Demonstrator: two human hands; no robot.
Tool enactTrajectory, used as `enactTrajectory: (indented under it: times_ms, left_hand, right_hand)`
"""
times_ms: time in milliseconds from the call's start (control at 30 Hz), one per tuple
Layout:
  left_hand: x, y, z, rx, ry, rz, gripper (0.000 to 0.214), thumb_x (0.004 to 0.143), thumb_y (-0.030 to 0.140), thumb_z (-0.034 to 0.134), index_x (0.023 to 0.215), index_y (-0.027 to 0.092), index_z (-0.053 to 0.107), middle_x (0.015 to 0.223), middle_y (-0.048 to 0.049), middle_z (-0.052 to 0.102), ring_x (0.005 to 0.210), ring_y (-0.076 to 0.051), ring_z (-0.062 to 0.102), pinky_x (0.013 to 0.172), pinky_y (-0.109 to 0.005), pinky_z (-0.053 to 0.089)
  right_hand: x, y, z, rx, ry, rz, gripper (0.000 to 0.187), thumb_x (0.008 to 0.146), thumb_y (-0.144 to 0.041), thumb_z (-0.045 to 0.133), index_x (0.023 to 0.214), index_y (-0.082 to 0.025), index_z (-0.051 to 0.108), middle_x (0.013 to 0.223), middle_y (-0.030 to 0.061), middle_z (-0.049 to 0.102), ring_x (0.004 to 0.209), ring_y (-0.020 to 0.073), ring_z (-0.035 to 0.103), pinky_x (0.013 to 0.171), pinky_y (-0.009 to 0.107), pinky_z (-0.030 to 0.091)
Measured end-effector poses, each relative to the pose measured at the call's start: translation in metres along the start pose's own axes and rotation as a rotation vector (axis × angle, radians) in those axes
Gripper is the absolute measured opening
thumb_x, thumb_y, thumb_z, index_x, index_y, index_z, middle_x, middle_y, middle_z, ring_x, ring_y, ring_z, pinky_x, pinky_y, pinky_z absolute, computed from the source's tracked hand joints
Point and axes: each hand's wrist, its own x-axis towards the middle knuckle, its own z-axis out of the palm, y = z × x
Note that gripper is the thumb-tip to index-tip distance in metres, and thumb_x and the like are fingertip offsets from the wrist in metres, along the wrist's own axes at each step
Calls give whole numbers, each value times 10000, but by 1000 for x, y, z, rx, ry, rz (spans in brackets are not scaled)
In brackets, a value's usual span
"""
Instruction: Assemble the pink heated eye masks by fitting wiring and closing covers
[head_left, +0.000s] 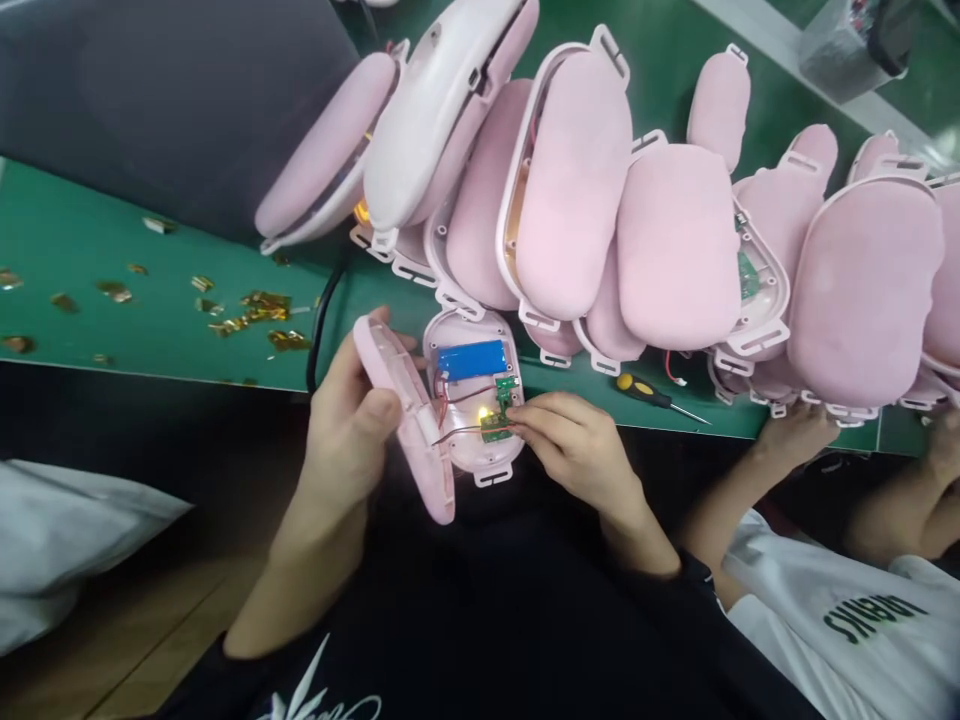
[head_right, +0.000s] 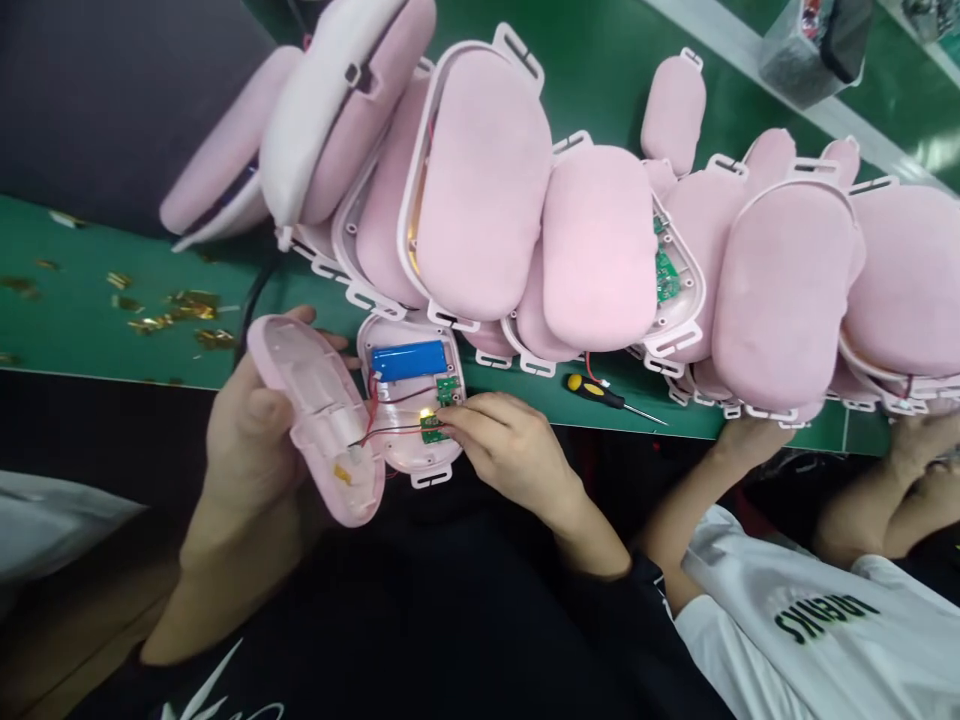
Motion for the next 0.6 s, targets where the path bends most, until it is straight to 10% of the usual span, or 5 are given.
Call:
enactTrajectory:
  times_ms: [133, 600]
  left_hand:
    - [0, 4, 5, -97, 56, -64, 921, 716, 804, 894, 1480, 328, 700, 1250, -53, 689, 1043, -236, 698, 809, -292, 620]
    - [2, 1, 2, -38, -24, 80, 822, 884, 777, 780, 1532, 290, 642, 1266, -82, 674, 1055, -270, 727, 900, -407, 621]
  right_hand:
    - [0, -7, 3, 16, -30, 38, 207, 1074, -116, 622, 1167, -223, 773, 1101, 21, 858, 986, 148, 821, 925, 271, 681]
    - [3, -2, 9, -189, -175, 84, 61, 1063, -244, 722, 1036, -249, 777, 982, 24, 783, 898, 193, 679, 810, 384, 494]
